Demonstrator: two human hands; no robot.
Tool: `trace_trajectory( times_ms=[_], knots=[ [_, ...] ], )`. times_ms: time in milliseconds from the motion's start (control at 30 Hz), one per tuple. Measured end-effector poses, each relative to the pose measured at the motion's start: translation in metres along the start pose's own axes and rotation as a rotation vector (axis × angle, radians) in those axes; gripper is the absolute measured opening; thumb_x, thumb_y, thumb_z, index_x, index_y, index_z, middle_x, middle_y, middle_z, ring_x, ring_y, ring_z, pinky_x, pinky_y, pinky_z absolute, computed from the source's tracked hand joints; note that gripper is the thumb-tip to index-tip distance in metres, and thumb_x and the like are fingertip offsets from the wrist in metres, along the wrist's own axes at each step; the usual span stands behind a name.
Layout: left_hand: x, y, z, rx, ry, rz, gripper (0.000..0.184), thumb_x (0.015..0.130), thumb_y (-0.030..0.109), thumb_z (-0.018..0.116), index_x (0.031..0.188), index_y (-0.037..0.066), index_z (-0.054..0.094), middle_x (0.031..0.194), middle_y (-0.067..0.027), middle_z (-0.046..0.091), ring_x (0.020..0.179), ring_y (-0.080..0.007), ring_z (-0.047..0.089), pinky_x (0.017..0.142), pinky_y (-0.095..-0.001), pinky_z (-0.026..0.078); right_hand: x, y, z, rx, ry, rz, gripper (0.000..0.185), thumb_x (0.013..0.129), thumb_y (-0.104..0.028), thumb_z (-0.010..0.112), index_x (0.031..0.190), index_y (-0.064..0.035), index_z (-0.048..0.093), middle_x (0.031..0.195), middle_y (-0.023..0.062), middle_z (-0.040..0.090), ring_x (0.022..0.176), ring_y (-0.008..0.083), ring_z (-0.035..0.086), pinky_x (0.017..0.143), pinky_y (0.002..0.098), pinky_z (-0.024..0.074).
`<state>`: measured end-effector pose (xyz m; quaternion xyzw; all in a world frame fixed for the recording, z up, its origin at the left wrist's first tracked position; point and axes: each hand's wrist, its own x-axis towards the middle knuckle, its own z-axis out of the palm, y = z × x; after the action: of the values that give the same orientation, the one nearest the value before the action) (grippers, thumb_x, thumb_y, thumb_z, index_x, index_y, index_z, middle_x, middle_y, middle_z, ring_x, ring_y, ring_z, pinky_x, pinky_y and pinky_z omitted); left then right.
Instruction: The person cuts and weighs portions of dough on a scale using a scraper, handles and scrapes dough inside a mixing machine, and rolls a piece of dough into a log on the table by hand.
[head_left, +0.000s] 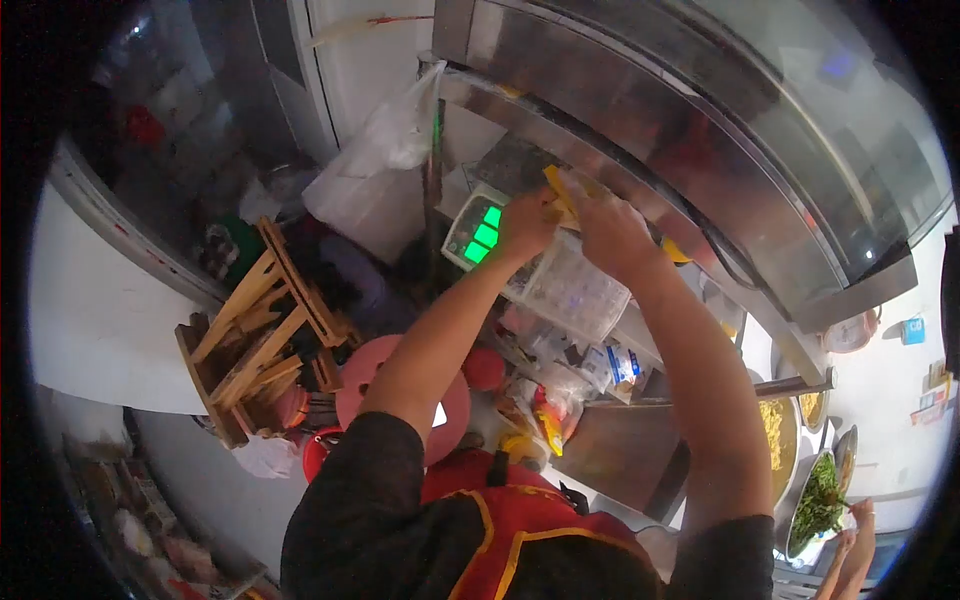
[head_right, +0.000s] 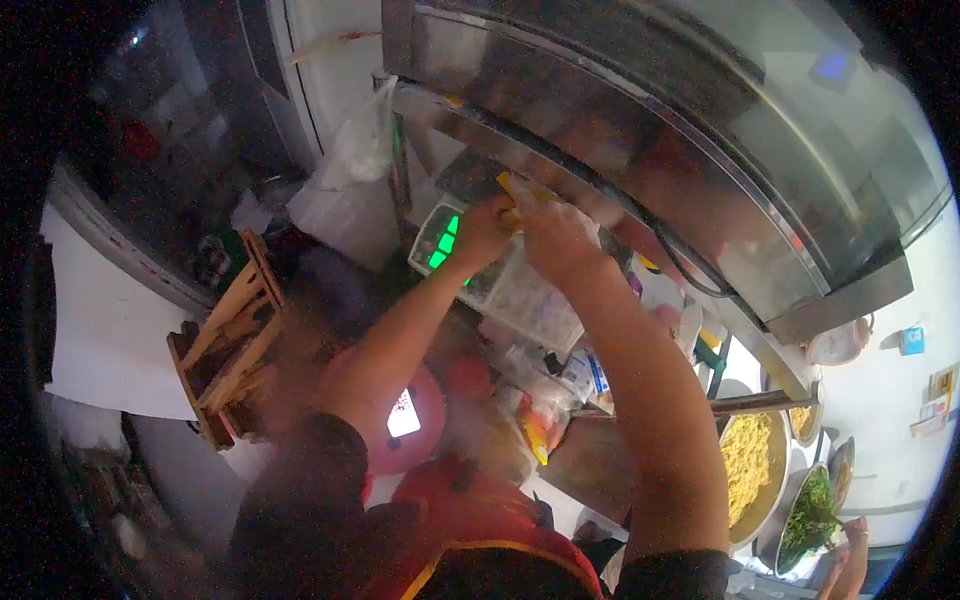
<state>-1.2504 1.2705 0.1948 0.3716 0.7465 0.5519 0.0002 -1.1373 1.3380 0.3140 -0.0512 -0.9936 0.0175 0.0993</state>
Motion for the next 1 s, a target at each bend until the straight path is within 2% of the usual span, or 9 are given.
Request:
trace_trajectory(
  times_ms=[67, 133, 300, 400, 433, 533, 567, 667, 1000],
  knots=[
    [-0.002, -0.004, -0.008, -0.064, -0.026, -0.013, 0.021, 0.075, 0.014, 0.062, 0.095, 0.008, 0.062, 0.087, -0.0149, 0.064, 0.083, -0.0308, 0.061, 0.073, -0.0388, 0.047, -0.009, 0.007, -0.001, 0.004, 0.092, -0.115, 0.063, 0.077, -0.001, 0.048, 0.136, -0.0162, 0.032, 0.092, 0.0229, 0.062, 0.082, 0.0405, 0.061, 0.072, 0.0504, 0.0484],
    [-0.002, -0.021, -0.010, -0.079, -0.070, -0.071, 0.019, 0.076, 0.014, 0.062, 0.094, 0.006, 0.062, 0.086, -0.0141, 0.064, 0.081, -0.0277, 0.062, 0.071, -0.0355, 0.047, -0.020, 0.005, -0.011, -0.049, 0.016, -0.046, 0.065, 0.076, 0.001, 0.049, 0.136, -0.0166, 0.031, 0.093, 0.0233, 0.062, 0.083, 0.0403, 0.061, 0.073, 0.0503, 0.0482],
    [-0.048, 0.008, -0.054, -0.311, 0.155, -0.201, 0.020, 0.080, 0.016, 0.063, 0.094, 0.002, 0.060, 0.083, -0.0080, 0.063, 0.080, -0.0134, 0.058, 0.070, -0.0276, 0.045, -0.051, 0.008, -0.046, -0.128, -0.162, 0.099, 0.073, 0.074, 0.003, 0.049, 0.140, -0.0192, 0.027, 0.088, 0.0232, 0.062, 0.085, 0.0386, 0.060, 0.074, 0.0462, 0.0467],
    [-0.079, 0.000, -0.099, -0.806, 0.224, -0.235, 0.022, 0.081, 0.016, 0.061, 0.097, 0.002, 0.056, 0.091, -0.0026, 0.059, 0.089, -0.0116, 0.055, 0.077, -0.0255, 0.042, -0.085, -0.010, -0.077, -0.114, -0.173, 0.217, 0.072, 0.076, 0.002, 0.049, 0.141, -0.0199, 0.026, 0.085, 0.0217, 0.062, 0.080, 0.0383, 0.060, 0.069, 0.0457, 0.0467],
    [-0.088, -0.013, -0.111, -0.750, 0.195, -0.240, 0.024, 0.080, 0.014, 0.058, 0.100, 0.003, 0.053, 0.096, -0.0051, 0.058, 0.096, -0.0142, 0.055, 0.084, -0.0289, 0.042, -0.101, -0.008, -0.081, -0.080, -0.124, 0.206, 0.072, 0.077, 0.002, 0.049, 0.141, -0.0203, 0.025, 0.085, 0.0211, 0.062, 0.079, 0.0383, 0.060, 0.068, 0.0456, 0.0466],
    [-0.112, -0.021, -0.134, -1.214, 0.237, -0.371, 0.027, 0.080, 0.013, 0.054, 0.104, 0.002, 0.048, 0.103, -0.0102, 0.055, 0.101, -0.0223, 0.055, 0.091, -0.0359, 0.042, -0.134, -0.007, -0.078, -0.024, -0.116, 0.251, 0.070, 0.080, 0.001, 0.049, 0.141, -0.0210, 0.024, 0.087, 0.0212, 0.061, 0.078, 0.0396, 0.059, 0.067, 0.0464, 0.0456],
    [-0.112, -0.043, -0.136, -1.416, 0.288, -0.459, 0.030, 0.080, 0.014, 0.052, 0.106, 0.000, 0.046, 0.109, -0.0154, 0.053, 0.104, -0.0315, 0.054, 0.094, -0.0426, 0.043, -0.142, -0.006, -0.077, -0.014, -0.138, 0.279, 0.069, 0.081, 0.000, 0.048, 0.142, -0.0212, 0.024, 0.088, 0.0215, 0.061, 0.079, 0.0402, 0.059, 0.067, 0.0468, 0.0452],
    [-0.112, -0.040, -0.138, -1.527, 0.200, -0.451, 0.031, 0.080, 0.015, 0.052, 0.106, -0.002, 0.047, 0.109, -0.0174, 0.053, 0.106, -0.0354, 0.052, 0.094, -0.0438, 0.043, -0.160, 0.011, -0.051, 0.045, 0.007, 0.196, 0.067, 0.083, -0.001, 0.048, 0.142, -0.0213, 0.023, 0.094, 0.0236, 0.059, 0.080, 0.0421, 0.058, 0.068, 0.0479, 0.0446],
    [-0.066, -0.018, -0.114, -1.849, 0.082, -0.442, 0.029, 0.077, 0.011, 0.047, 0.100, -0.006, 0.047, 0.103, -0.0231, 0.051, 0.103, -0.0391, 0.049, 0.094, -0.0475, 0.041, -0.175, 0.000, -0.048, 0.149, 0.059, 0.228, 0.063, 0.083, -0.001, 0.048, 0.140, -0.0202, 0.027, 0.115, 0.0233, 0.049, 0.087, 0.0449, 0.056, 0.071, 0.0487, 0.0434]
  ],
)
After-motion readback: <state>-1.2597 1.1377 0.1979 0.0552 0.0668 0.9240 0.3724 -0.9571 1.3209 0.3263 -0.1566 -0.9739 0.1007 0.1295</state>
